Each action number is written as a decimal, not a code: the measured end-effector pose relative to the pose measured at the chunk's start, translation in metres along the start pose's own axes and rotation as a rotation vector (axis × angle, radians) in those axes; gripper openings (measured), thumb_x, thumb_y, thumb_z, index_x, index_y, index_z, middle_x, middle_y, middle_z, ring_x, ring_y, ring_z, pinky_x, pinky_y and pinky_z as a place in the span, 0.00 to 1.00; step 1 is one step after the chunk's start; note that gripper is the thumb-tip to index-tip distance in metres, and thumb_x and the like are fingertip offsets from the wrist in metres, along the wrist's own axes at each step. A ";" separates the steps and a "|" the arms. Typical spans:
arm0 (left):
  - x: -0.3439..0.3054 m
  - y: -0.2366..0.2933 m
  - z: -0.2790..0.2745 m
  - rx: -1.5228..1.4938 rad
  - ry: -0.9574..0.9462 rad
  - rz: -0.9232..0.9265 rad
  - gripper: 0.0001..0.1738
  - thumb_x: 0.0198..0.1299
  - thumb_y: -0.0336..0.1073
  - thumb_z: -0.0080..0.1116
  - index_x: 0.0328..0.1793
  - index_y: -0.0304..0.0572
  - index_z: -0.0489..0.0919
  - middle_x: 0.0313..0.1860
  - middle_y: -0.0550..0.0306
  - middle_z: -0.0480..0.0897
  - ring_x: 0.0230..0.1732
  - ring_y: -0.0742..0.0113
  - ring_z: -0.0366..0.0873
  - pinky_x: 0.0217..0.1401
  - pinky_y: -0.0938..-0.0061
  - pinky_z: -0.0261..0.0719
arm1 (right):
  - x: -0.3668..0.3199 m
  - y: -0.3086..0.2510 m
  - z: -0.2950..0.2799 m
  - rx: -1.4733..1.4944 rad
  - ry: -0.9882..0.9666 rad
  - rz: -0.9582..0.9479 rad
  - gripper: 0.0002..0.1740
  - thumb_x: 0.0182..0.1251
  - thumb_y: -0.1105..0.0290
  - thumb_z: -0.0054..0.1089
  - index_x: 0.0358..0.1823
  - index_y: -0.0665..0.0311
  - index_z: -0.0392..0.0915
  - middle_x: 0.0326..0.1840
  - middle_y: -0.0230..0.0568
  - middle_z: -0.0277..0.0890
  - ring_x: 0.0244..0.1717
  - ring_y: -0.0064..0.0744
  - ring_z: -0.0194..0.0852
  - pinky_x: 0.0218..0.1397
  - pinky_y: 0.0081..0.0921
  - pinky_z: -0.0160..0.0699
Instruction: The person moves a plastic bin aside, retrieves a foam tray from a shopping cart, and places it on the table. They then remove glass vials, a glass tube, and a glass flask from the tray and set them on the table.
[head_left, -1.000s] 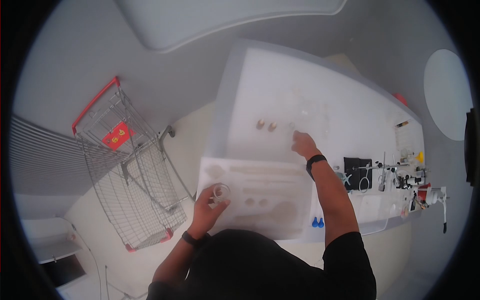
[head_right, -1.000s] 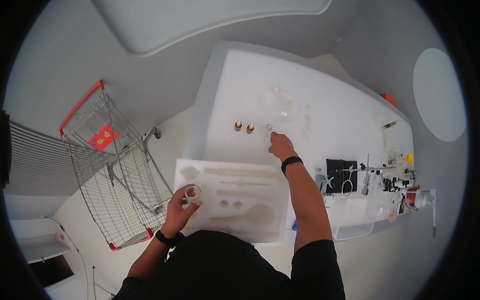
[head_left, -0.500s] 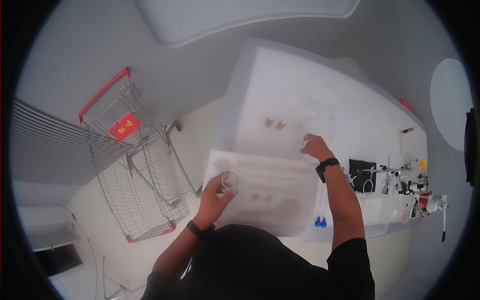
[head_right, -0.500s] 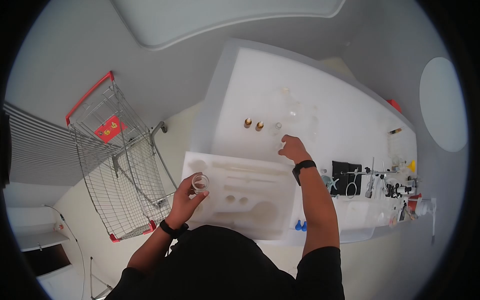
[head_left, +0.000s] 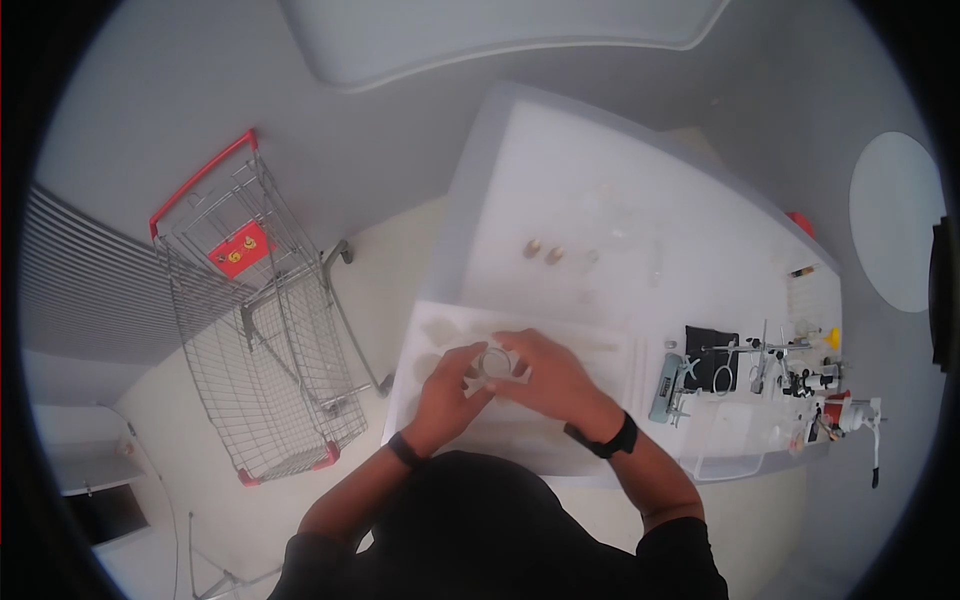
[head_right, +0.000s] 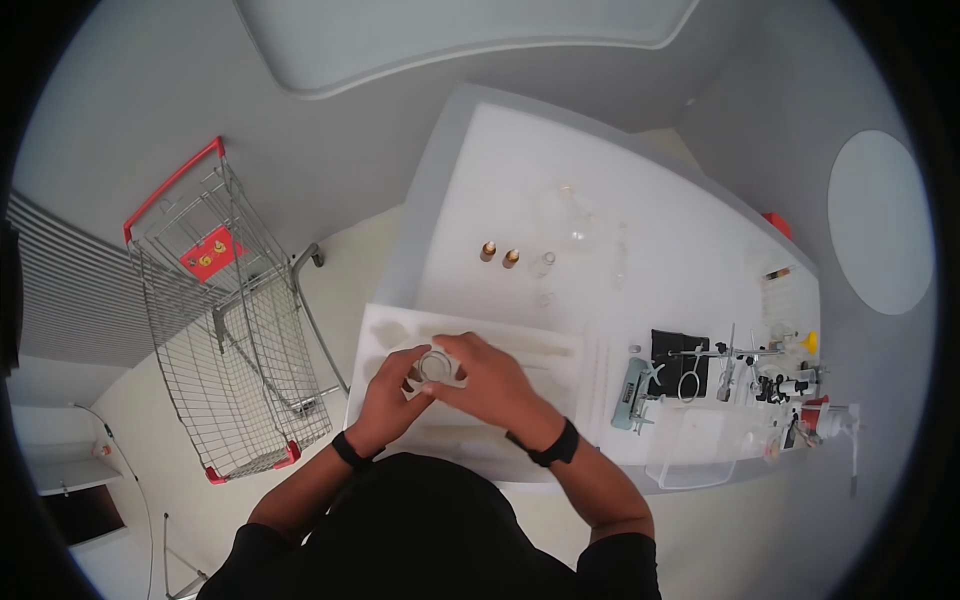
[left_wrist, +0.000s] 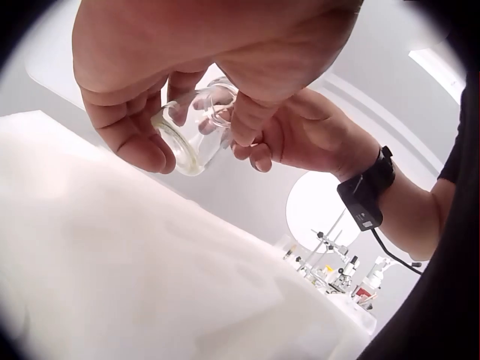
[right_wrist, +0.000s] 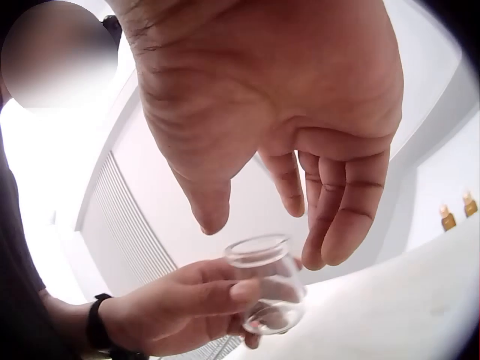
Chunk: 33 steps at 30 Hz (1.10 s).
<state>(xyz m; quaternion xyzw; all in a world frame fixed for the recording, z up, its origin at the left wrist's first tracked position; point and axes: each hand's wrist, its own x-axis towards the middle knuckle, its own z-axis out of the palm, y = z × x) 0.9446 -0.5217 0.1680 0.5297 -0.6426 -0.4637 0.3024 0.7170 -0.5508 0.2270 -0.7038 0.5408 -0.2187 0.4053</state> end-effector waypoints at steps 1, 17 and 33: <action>0.002 -0.003 0.002 0.025 -0.010 0.033 0.40 0.71 0.36 0.81 0.88 0.44 0.77 0.71 0.47 0.85 0.57 0.55 0.89 0.59 0.62 0.90 | 0.001 -0.003 0.007 -0.033 -0.029 -0.056 0.34 0.71 0.53 0.82 0.75 0.56 0.84 0.66 0.43 0.87 0.47 0.43 0.93 0.53 0.40 0.93; -0.040 -0.047 -0.034 -0.050 0.156 -0.027 0.28 0.77 0.34 0.73 0.82 0.41 0.83 0.71 0.43 0.88 0.67 0.47 0.90 0.69 0.57 0.90 | 0.119 0.130 -0.039 -0.550 0.115 0.086 0.28 0.66 0.67 0.81 0.66 0.58 0.80 0.64 0.49 0.84 0.61 0.57 0.89 0.63 0.51 0.92; -0.083 -0.076 -0.050 -0.178 0.234 -0.171 0.21 0.78 0.29 0.70 0.74 0.40 0.88 0.64 0.47 0.92 0.58 0.54 0.91 0.64 0.63 0.89 | 0.167 0.233 -0.024 -0.763 -0.325 0.170 0.46 0.57 0.64 0.92 0.77 0.63 0.77 0.64 0.54 0.87 0.69 0.58 0.88 0.70 0.52 0.92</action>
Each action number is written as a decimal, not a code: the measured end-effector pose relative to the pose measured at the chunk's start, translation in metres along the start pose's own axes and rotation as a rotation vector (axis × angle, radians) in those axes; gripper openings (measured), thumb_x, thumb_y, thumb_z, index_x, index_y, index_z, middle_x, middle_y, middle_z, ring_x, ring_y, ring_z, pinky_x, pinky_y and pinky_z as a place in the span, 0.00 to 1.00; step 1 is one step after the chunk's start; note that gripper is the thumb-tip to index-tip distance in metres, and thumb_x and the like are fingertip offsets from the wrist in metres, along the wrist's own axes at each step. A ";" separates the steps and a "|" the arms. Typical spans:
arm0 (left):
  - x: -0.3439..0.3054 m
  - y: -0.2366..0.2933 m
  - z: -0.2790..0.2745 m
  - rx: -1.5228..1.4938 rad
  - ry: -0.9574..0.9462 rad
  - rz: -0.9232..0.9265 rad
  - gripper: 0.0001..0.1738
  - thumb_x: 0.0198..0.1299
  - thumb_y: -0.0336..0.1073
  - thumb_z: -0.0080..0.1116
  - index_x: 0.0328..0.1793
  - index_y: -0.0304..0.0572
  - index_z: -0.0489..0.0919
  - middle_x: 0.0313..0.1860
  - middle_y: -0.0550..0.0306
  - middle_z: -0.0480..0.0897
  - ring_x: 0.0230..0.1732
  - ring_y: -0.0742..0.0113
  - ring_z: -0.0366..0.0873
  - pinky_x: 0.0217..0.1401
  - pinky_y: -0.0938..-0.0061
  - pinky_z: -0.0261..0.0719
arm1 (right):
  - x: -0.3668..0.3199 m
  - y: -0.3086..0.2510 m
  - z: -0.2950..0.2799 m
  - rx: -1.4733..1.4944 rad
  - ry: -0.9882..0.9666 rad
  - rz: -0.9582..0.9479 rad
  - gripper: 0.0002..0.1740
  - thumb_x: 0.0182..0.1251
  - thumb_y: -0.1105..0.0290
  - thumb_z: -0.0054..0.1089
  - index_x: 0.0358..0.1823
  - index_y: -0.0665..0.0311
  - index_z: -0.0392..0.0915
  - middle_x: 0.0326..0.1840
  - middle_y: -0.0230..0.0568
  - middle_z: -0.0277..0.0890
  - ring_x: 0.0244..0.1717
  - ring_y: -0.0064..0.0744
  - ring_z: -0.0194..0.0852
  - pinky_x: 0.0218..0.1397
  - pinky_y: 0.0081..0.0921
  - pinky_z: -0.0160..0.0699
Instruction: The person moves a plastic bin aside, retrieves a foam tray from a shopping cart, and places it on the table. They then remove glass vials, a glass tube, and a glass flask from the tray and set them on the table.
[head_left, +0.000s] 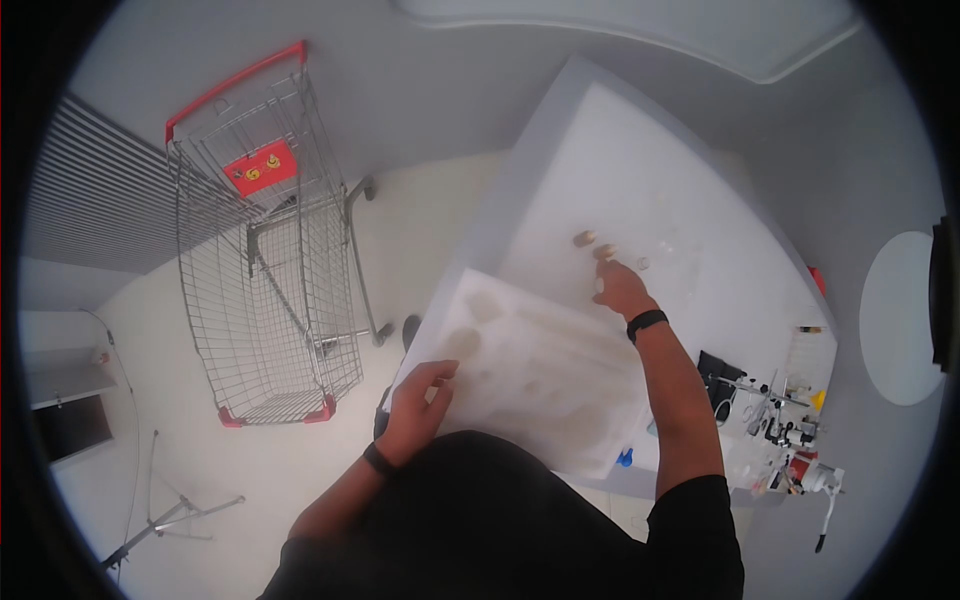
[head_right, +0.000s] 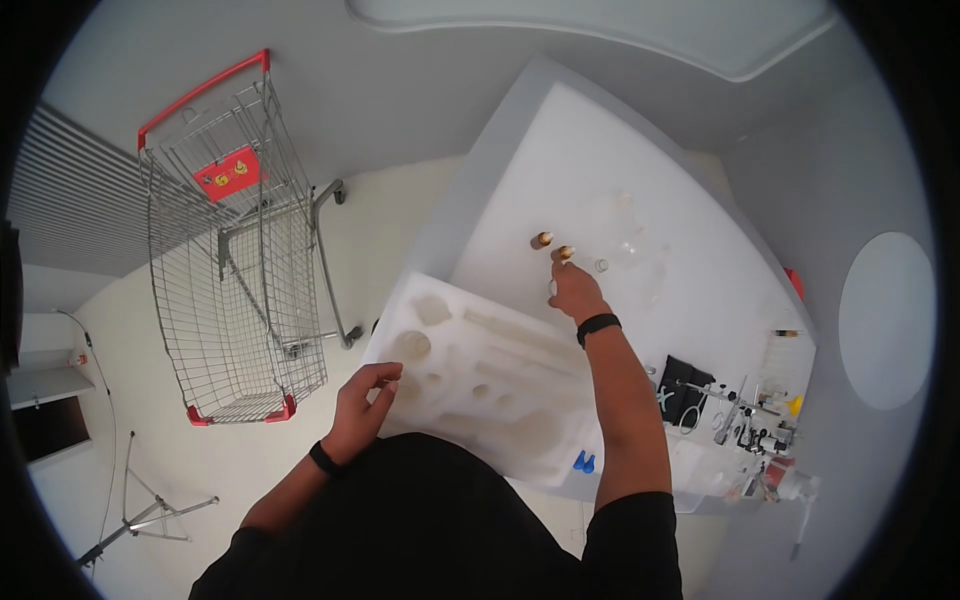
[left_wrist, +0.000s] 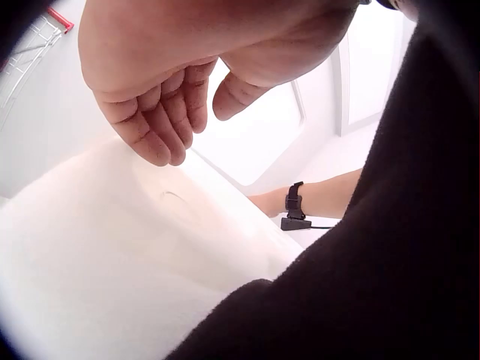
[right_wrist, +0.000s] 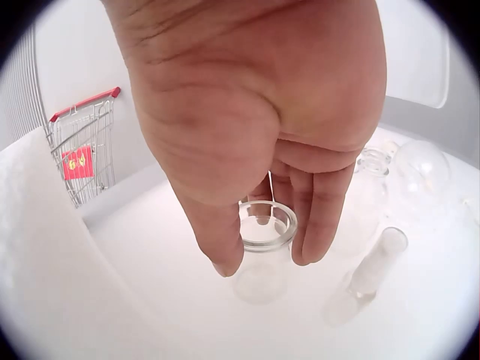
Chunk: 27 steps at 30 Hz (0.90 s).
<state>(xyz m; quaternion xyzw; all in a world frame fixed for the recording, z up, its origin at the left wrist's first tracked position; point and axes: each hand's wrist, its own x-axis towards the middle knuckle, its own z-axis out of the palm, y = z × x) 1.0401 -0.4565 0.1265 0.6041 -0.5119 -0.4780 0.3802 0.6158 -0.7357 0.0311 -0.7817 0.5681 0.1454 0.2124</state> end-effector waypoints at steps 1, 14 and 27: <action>0.000 0.003 -0.004 0.006 -0.005 -0.007 0.21 0.78 0.29 0.70 0.74 0.40 0.88 0.64 0.47 0.92 0.58 0.54 0.91 0.64 0.63 0.89 | 0.001 0.001 0.000 -0.023 -0.021 0.019 0.49 0.57 0.63 0.93 0.78 0.65 0.76 0.64 0.54 0.87 0.69 0.58 0.88 0.70 0.52 0.91; -0.007 0.005 -0.002 0.681 -0.140 0.233 0.29 0.65 0.40 0.80 0.72 0.44 0.88 0.59 0.49 0.89 0.60 0.46 0.87 0.63 0.52 0.87 | -0.031 -0.006 -0.010 -0.013 -0.030 0.064 0.45 0.64 0.59 0.88 0.80 0.60 0.78 0.69 0.50 0.86 0.73 0.55 0.86 0.73 0.52 0.89; 0.008 -0.001 0.017 0.952 -0.220 0.313 0.21 0.61 0.41 0.80 0.59 0.44 0.90 0.49 0.52 0.89 0.54 0.48 0.90 0.56 0.52 0.89 | -0.192 -0.061 -0.018 0.572 0.452 0.082 0.27 0.76 0.64 0.78 0.72 0.65 0.85 0.72 0.54 0.86 0.69 0.59 0.88 0.71 0.47 0.89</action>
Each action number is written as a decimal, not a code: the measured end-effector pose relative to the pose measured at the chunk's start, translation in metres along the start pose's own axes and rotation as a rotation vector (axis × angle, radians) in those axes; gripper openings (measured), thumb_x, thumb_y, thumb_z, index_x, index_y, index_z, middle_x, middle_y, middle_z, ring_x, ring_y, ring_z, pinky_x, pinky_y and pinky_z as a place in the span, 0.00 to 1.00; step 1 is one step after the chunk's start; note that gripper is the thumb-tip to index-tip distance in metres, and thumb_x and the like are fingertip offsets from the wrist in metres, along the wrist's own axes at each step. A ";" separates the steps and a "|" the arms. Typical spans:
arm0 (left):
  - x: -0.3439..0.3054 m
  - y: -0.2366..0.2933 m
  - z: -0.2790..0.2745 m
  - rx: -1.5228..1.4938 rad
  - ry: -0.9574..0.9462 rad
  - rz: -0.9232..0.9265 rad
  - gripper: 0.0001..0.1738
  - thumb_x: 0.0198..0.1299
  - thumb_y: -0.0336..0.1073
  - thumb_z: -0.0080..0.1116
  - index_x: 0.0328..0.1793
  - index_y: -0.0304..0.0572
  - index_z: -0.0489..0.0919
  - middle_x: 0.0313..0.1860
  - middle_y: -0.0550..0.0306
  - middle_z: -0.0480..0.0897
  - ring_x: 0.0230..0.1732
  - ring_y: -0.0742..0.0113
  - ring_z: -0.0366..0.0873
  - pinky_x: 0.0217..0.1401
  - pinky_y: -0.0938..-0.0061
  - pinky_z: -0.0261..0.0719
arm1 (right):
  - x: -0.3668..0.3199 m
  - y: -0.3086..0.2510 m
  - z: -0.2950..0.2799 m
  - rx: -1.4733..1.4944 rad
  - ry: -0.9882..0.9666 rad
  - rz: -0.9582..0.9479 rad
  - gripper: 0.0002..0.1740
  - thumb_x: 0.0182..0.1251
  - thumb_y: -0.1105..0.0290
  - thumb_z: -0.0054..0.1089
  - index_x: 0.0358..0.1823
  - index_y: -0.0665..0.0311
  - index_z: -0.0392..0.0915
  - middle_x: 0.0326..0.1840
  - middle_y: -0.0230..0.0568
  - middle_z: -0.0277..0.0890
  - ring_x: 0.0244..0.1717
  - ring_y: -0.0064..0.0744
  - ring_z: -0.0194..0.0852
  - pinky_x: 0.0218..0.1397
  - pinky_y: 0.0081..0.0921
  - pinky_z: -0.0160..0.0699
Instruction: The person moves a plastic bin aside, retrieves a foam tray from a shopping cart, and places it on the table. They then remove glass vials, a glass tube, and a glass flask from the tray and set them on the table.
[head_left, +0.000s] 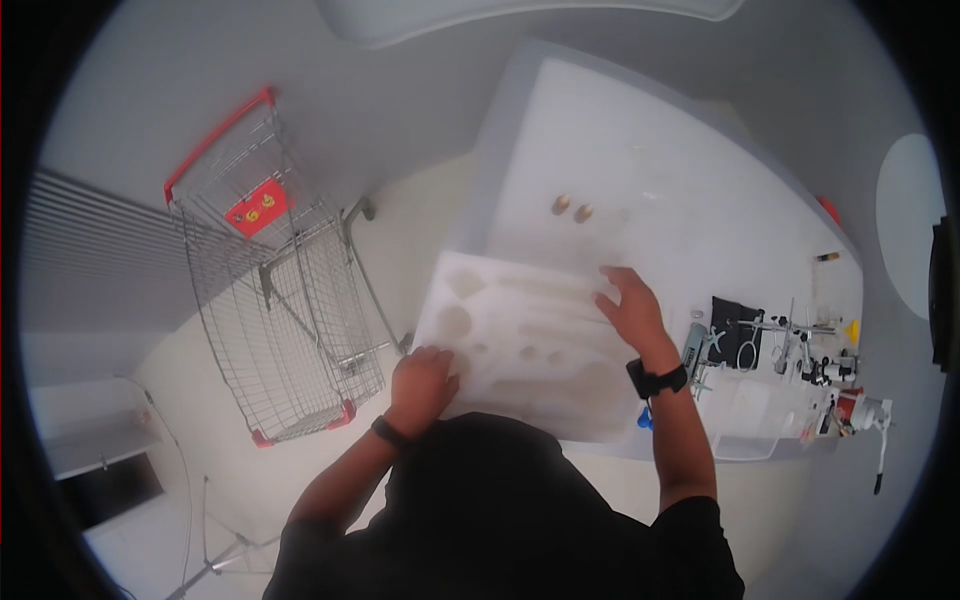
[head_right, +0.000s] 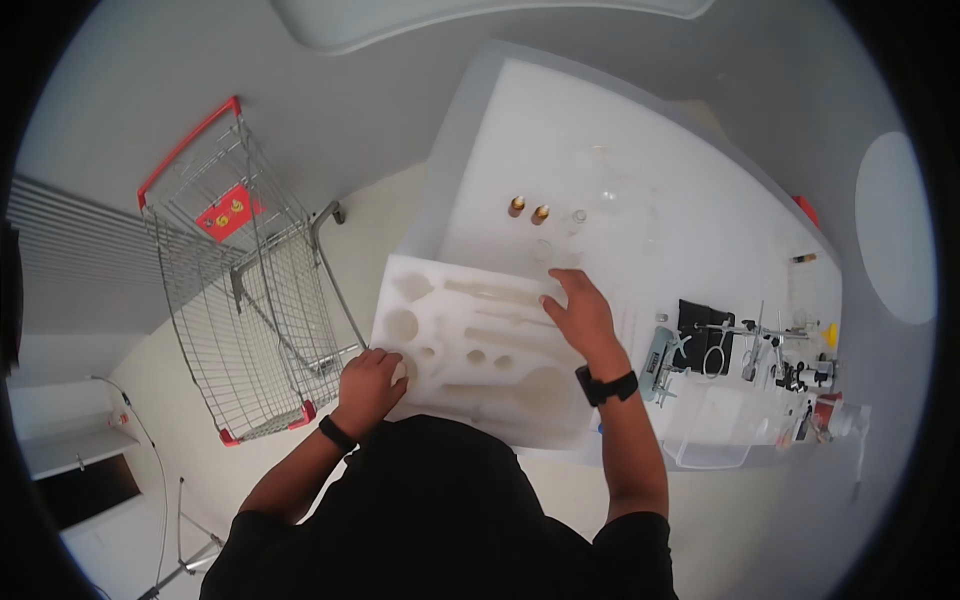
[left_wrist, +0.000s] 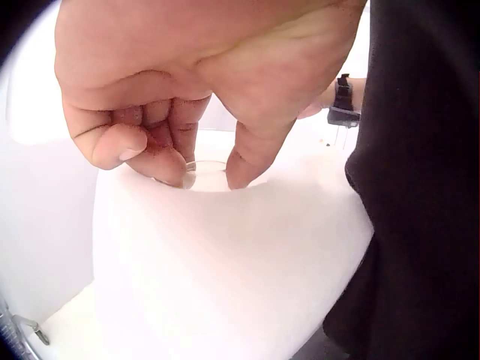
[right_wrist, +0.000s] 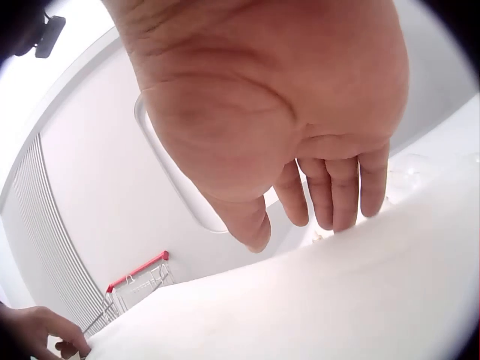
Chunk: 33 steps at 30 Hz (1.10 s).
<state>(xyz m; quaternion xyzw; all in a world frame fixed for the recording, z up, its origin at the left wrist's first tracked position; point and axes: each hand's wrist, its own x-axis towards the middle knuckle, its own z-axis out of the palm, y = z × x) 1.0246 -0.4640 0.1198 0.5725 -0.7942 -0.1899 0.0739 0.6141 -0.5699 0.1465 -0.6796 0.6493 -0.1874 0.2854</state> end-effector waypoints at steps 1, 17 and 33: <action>0.001 0.001 -0.004 -0.028 0.023 0.012 0.21 0.61 0.41 0.80 0.58 0.43 0.90 0.49 0.51 0.89 0.51 0.46 0.90 0.53 0.52 0.91 | -0.012 0.007 0.002 -0.037 0.073 -0.048 0.28 0.76 0.64 0.78 0.73 0.65 0.85 0.74 0.55 0.86 0.69 0.59 0.88 0.72 0.47 0.89; 0.131 0.063 -0.167 -0.252 0.089 0.126 0.21 0.62 0.34 0.84 0.60 0.42 0.90 0.45 0.55 0.87 0.39 0.63 0.86 0.45 0.67 0.87 | -0.063 0.053 0.025 -0.173 0.289 0.003 0.42 0.74 0.55 0.79 0.84 0.65 0.78 0.91 0.55 0.71 0.95 0.59 0.60 0.94 0.56 0.62; 0.339 0.059 0.031 -0.131 -0.177 0.181 0.19 0.67 0.42 0.79 0.59 0.48 0.87 0.54 0.50 0.89 0.53 0.46 0.89 0.58 0.53 0.87 | -0.059 0.057 0.015 -0.142 0.217 0.087 0.45 0.76 0.50 0.73 0.90 0.58 0.72 0.96 0.46 0.64 0.99 0.50 0.53 0.97 0.65 0.52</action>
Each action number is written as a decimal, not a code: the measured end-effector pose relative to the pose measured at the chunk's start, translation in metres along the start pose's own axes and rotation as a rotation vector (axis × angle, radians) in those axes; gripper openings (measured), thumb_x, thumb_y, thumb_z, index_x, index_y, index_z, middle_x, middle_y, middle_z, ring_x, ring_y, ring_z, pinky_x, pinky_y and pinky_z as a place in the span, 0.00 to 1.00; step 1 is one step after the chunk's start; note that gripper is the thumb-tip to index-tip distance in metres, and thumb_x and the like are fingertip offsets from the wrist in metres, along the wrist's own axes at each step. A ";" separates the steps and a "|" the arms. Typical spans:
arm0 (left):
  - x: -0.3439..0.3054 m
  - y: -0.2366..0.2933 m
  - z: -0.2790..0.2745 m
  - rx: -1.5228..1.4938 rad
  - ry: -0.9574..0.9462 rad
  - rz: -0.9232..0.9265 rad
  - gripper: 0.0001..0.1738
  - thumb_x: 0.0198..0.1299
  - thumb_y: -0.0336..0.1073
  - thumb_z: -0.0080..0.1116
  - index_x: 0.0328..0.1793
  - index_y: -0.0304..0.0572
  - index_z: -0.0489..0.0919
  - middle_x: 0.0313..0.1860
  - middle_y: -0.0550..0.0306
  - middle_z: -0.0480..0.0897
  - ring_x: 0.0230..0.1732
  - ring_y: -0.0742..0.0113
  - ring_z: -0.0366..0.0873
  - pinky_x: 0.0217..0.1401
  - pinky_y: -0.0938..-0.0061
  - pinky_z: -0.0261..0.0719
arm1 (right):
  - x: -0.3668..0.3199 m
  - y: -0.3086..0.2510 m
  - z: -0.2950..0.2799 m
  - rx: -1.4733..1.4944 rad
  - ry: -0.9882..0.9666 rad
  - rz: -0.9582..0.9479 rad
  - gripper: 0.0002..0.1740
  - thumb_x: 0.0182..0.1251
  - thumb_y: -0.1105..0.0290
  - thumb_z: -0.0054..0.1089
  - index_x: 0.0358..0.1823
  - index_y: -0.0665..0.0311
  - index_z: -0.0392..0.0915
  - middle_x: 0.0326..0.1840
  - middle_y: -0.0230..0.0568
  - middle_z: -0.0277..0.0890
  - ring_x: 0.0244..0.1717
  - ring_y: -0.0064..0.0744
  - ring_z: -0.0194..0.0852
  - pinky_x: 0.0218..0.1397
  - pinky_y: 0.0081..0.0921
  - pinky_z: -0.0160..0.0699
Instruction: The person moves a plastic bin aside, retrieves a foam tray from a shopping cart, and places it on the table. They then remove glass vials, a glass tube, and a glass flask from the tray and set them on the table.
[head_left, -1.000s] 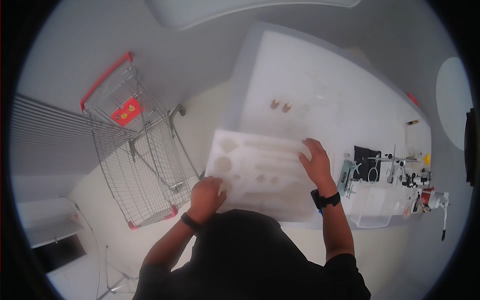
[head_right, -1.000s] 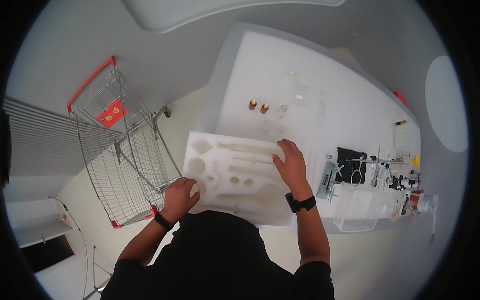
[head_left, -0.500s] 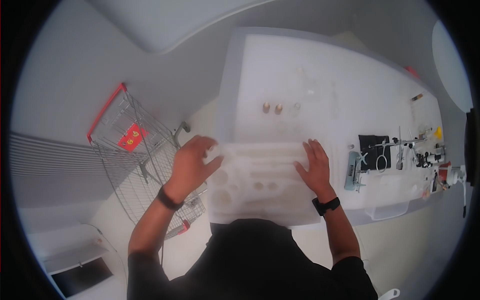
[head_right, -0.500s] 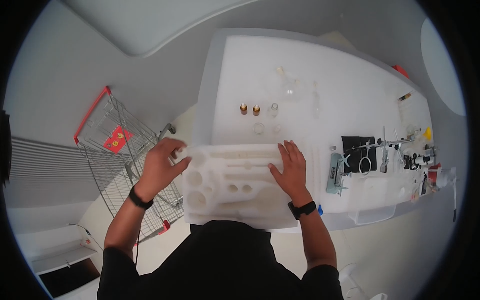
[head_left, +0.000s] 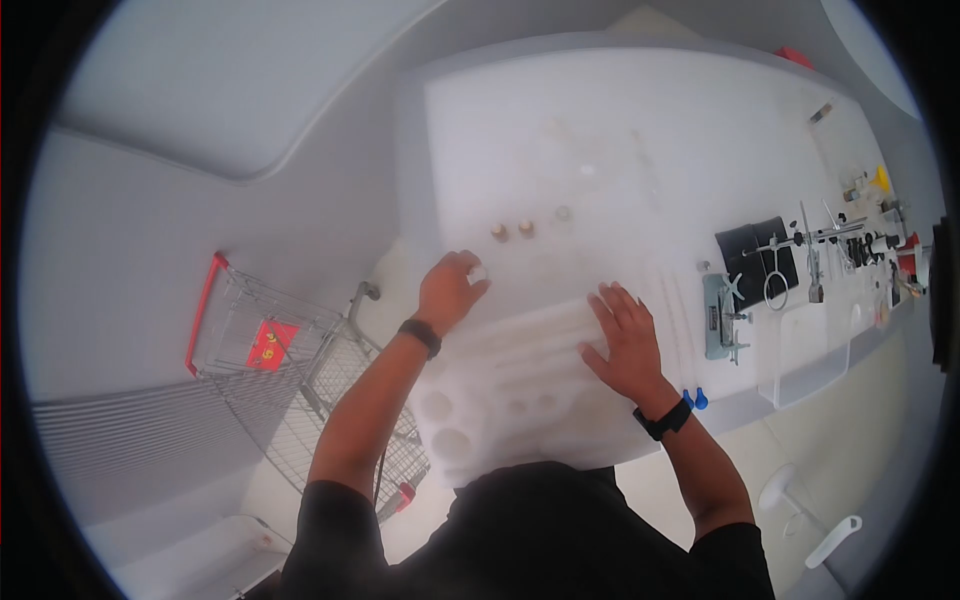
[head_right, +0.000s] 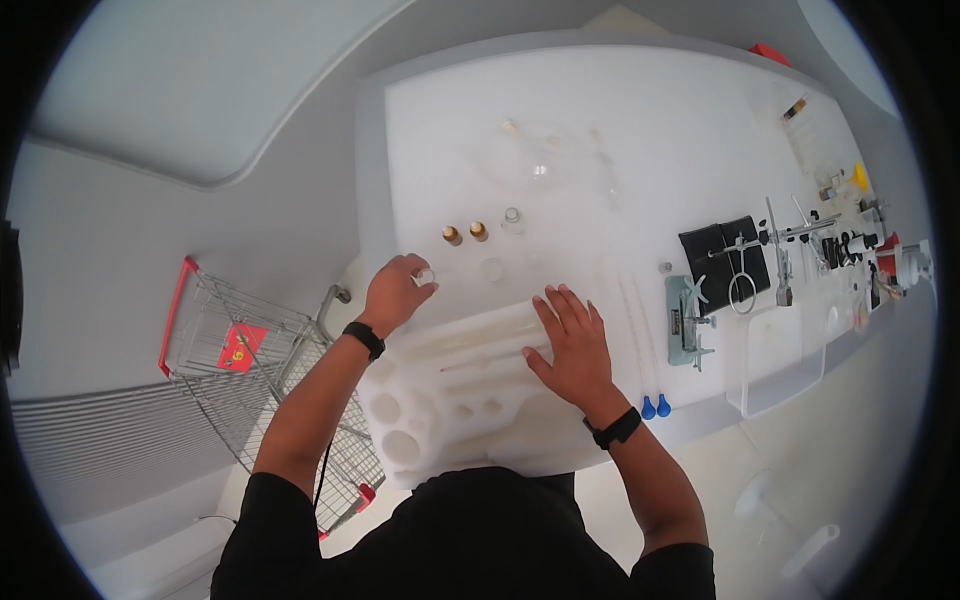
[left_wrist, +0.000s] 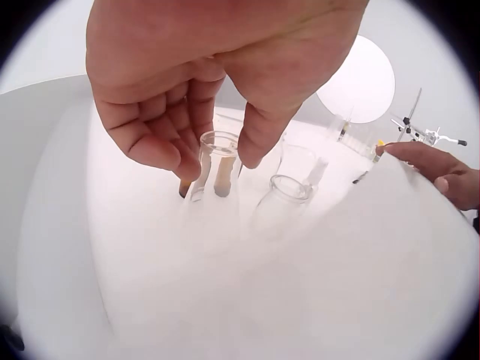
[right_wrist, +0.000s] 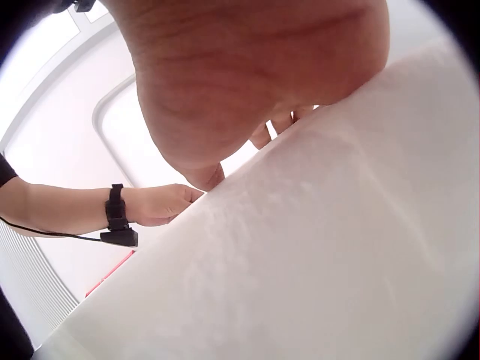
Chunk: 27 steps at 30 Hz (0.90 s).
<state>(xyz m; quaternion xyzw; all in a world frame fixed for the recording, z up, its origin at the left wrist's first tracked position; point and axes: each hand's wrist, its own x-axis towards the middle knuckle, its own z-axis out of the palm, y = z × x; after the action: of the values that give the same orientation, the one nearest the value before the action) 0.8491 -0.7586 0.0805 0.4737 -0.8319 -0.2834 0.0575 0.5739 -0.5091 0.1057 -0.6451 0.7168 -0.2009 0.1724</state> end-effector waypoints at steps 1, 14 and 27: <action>0.007 -0.003 0.006 -0.004 -0.012 -0.011 0.18 0.67 0.42 0.79 0.59 0.48 0.87 0.55 0.49 0.89 0.55 0.44 0.89 0.59 0.52 0.87 | 0.002 0.000 -0.001 0.001 -0.005 0.010 0.45 0.76 0.50 0.73 0.90 0.58 0.72 0.96 0.46 0.64 0.99 0.50 0.53 0.97 0.65 0.52; 0.050 -0.008 0.023 0.006 -0.150 0.021 0.21 0.68 0.43 0.79 0.59 0.49 0.81 0.54 0.51 0.86 0.56 0.44 0.88 0.58 0.50 0.86 | 0.009 0.002 -0.003 0.031 -0.010 0.043 0.44 0.75 0.51 0.74 0.90 0.56 0.74 0.95 0.44 0.66 0.98 0.48 0.56 0.98 0.64 0.51; 0.052 0.005 0.022 0.192 -0.151 0.086 0.24 0.63 0.48 0.82 0.55 0.46 0.82 0.47 0.52 0.88 0.51 0.47 0.89 0.54 0.54 0.87 | 0.009 0.003 -0.005 0.027 0.000 0.023 0.43 0.77 0.50 0.73 0.89 0.57 0.75 0.94 0.46 0.67 0.97 0.49 0.57 0.97 0.63 0.52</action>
<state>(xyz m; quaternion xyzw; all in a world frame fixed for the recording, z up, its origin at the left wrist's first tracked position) 0.8089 -0.7901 0.0564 0.4184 -0.8766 -0.2347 -0.0386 0.5682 -0.5179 0.1084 -0.6345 0.7213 -0.2085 0.1835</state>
